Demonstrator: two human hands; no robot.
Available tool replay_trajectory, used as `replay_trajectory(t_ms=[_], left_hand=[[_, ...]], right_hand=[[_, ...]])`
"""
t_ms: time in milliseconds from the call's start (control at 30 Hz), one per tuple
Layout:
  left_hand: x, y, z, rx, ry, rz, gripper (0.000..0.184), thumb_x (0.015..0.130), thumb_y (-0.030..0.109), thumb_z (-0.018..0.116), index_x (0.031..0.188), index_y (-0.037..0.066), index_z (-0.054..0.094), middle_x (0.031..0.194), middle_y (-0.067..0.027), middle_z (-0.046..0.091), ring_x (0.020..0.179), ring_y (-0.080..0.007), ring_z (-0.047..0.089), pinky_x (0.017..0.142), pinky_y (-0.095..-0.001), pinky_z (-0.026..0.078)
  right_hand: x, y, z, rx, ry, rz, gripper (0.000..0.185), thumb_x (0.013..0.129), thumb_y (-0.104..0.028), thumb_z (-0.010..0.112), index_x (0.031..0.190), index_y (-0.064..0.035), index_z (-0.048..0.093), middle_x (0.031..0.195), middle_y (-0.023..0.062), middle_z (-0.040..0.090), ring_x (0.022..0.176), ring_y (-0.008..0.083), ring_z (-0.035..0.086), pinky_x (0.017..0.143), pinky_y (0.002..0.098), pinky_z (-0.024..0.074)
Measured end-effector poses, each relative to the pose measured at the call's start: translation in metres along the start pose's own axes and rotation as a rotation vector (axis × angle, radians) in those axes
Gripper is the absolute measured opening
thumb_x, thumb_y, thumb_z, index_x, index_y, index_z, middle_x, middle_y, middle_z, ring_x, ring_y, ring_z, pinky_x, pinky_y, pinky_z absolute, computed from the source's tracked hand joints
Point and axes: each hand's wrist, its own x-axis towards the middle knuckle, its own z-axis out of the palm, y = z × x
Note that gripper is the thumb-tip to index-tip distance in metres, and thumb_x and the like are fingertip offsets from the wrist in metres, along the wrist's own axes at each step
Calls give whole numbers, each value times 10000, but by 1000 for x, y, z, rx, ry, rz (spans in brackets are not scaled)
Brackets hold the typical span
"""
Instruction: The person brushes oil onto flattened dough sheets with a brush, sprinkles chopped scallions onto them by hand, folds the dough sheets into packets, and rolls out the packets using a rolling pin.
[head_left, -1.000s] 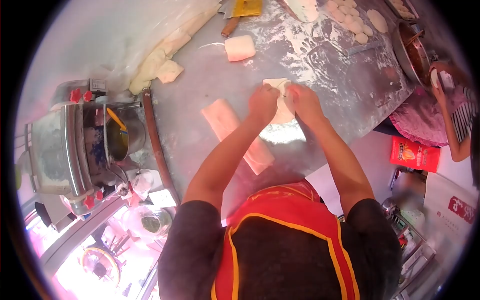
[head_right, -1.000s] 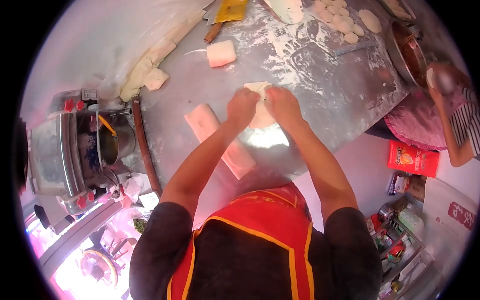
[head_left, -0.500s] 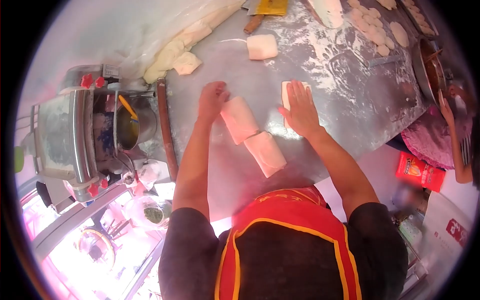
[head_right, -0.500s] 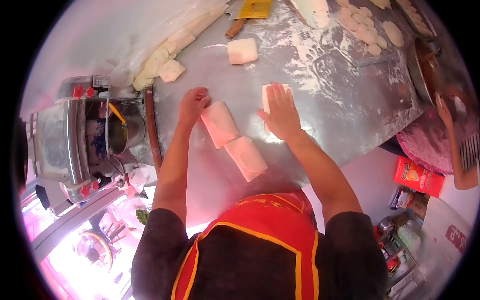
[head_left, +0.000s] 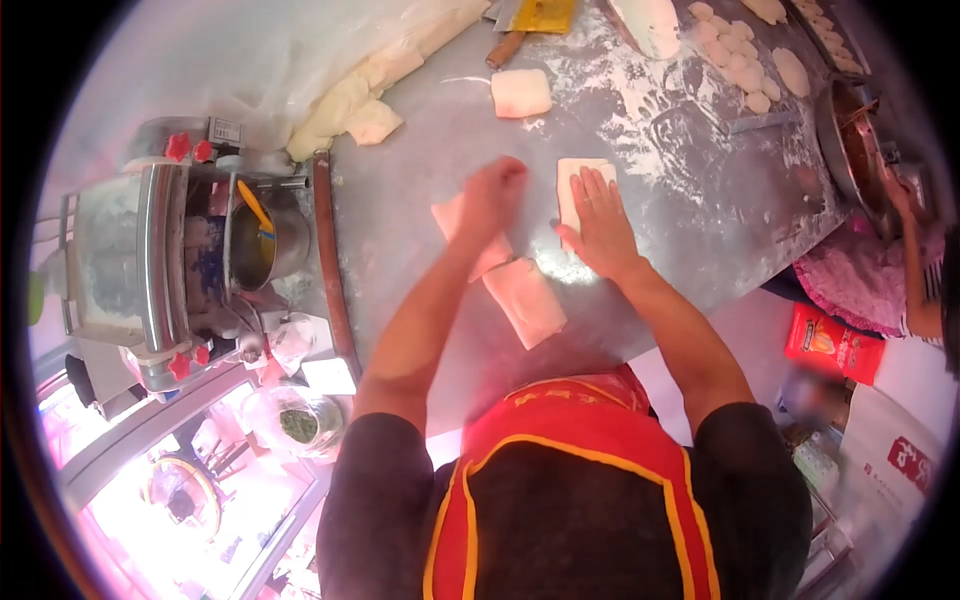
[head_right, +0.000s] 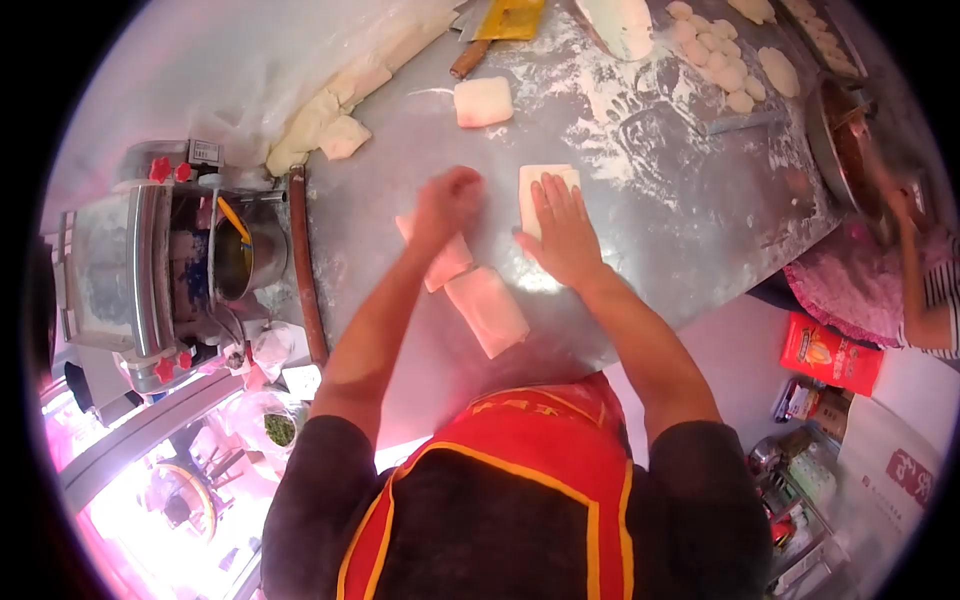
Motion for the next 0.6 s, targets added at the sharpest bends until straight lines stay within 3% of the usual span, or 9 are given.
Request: replay_trajectory(t_ms=[67,167,300,333,467,533,600], left_hand=[[-5,13,43,-91,-53,114,157,835,108,633,977,48,665,839,-130,690,761,-220,667,712,-327,511],[-8,29,84,-75,-33,57,120,836,83,618,947,44,644,833,-127,686,752,-258,664,691,-343,506],[-14,28,105,-34,-5,22,100,839,82,613,928,39,628,831,-126,684,755,-286,661,676,-361,503],[-16,27,109,-25,7,-2,97,837,81,615,924,39,628,834,-127,685,759,-285,663,677,-362,504],[-11,39,103,79,-81,-121,122,842,74,613,956,41,643,874,-139,689,809,-297,669,701,-365,514],[-8,35,91,93,-140,-43,153,854,78,606,996,41,646,928,-142,691,860,-304,665,733,-369,519],[-8,32,76,125,-167,-12,180,868,89,594,1033,42,647,973,-143,690,899,-310,658,769,-380,519]], right_hand=[[-7,-2,-3,48,36,-21,675,918,-346,558,1428,35,332,1508,238,284,1420,382,232,1161,496,186],[-6,19,-16,165,-154,-50,598,931,-267,530,1403,55,354,1499,242,296,1413,390,242,1159,495,193],[-17,31,-20,154,-80,-17,602,937,-230,515,1404,92,315,1510,241,270,1420,378,236,1162,493,186],[-30,32,-7,156,1,-96,662,934,-261,530,1426,98,271,1512,242,263,1421,370,240,1160,495,188],[-27,27,-25,139,-115,-43,686,936,-275,541,1434,98,253,1503,244,277,1413,366,259,1153,495,202],[-23,40,-27,95,-170,-89,649,944,-262,532,1424,92,276,1490,247,302,1403,366,274,1143,496,219],[-6,57,-41,422,-136,135,590,958,-246,507,1420,60,306,1478,237,333,1395,365,287,1125,503,240]])
